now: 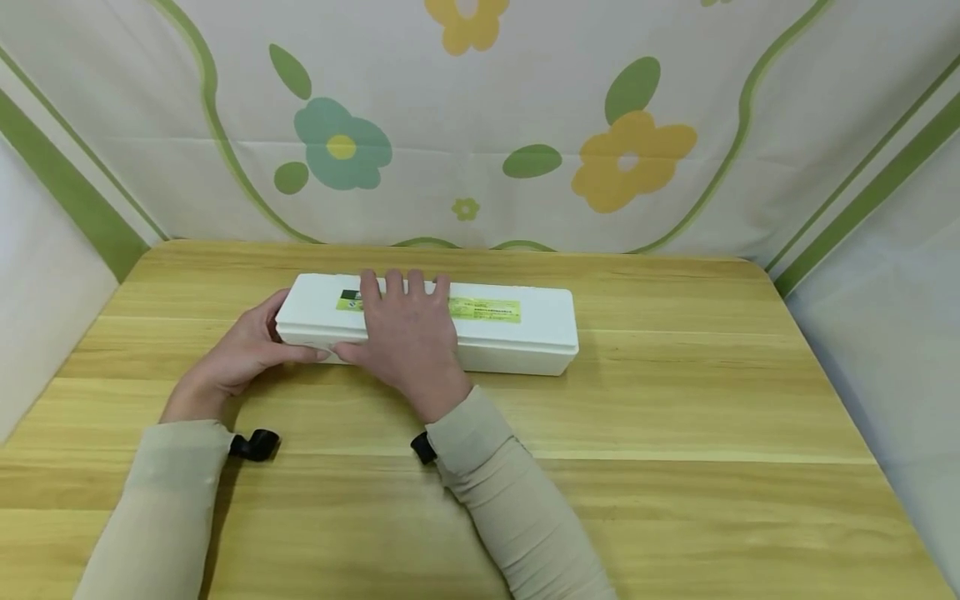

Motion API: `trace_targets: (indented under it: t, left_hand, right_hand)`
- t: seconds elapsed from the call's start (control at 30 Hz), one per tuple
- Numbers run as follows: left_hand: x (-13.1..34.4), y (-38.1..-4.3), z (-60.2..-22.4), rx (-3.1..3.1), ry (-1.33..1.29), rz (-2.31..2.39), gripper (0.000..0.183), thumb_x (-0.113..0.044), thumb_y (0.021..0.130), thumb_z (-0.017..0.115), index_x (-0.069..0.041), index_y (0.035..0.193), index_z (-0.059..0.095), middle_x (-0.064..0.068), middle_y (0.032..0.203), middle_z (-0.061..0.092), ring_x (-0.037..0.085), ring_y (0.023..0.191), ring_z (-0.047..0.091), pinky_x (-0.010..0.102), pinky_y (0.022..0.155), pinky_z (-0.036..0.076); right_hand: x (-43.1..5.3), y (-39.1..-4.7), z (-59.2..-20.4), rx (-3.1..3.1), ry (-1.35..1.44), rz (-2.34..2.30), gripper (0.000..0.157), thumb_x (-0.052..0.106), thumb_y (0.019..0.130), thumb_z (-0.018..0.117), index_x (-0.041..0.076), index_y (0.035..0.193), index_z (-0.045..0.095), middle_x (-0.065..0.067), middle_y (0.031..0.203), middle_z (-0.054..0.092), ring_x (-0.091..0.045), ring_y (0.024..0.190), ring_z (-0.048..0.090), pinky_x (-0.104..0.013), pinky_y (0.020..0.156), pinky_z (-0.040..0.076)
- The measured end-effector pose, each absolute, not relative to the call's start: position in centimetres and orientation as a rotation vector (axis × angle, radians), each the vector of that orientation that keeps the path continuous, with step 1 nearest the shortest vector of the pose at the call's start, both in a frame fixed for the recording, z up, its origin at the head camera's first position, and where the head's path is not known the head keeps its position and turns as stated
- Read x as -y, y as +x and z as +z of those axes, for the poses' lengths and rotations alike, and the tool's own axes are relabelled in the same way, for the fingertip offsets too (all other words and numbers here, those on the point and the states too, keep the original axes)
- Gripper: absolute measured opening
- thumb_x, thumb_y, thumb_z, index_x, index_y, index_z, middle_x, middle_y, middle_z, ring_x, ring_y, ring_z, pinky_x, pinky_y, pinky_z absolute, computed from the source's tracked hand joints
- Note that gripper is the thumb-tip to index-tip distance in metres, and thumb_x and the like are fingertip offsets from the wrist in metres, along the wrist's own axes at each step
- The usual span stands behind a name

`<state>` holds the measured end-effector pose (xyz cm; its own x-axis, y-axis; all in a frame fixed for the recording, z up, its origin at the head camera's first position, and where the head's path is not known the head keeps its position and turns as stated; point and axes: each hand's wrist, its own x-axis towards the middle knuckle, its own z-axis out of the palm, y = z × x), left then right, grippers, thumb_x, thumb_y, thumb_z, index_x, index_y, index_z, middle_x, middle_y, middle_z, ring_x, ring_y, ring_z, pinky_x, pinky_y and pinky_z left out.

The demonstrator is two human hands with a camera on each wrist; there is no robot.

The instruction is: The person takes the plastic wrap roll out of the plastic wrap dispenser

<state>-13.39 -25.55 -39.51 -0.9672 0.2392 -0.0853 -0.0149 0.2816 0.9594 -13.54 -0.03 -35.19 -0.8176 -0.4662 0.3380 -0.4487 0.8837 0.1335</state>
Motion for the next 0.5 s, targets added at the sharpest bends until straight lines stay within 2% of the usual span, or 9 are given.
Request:
trace_targets:
  t: [0.17,0.3,0.5]
  left_hand:
    - [25.3,-13.6,-39.6,-2.327,0.201,1.750,0.098,-0.002,0.082,0.093,-0.015,0.164,0.041,-0.001,0.149,0.055,0.020,0.122,0.057,0.022,0.096,0.053]
    - [25.2,-13.6,-39.5,-2.336,0.192,1.739,0.098,-0.004,0.081,0.094,-0.016,0.164,0.041,0.000,0.150,0.055,0.020,0.125,0.056,0.021,0.098,0.052]
    - [25.5,-13.5,-39.3,-2.364,0.150,1.707,0.098,-0.007,0.080,0.096,-0.021,0.162,0.044,-0.001,0.149,0.057,0.020,0.125,0.056,0.021,0.099,0.051]
  right_hand:
    - [-0.5,-13.4,-35.0,2.768,0.677,-0.050,0.095,0.090,0.084,0.062,0.024,0.152,0.050,-0.004,0.137,0.067,-0.031,0.128,0.063,-0.056,0.111,0.046]
    - [-1.2,-13.2,-34.9,2.766,0.676,-0.018,0.095,0.088,0.084,0.065,0.028,0.156,0.050,-0.005,0.136,0.066,-0.030,0.129,0.062,-0.053,0.112,0.046]
    - [-3.5,-13.2,-35.1,2.713,0.630,0.022,0.095,0.091,0.079,0.068,0.030,0.150,0.054,-0.008,0.130,0.066,-0.033,0.125,0.062,-0.057,0.110,0.046]
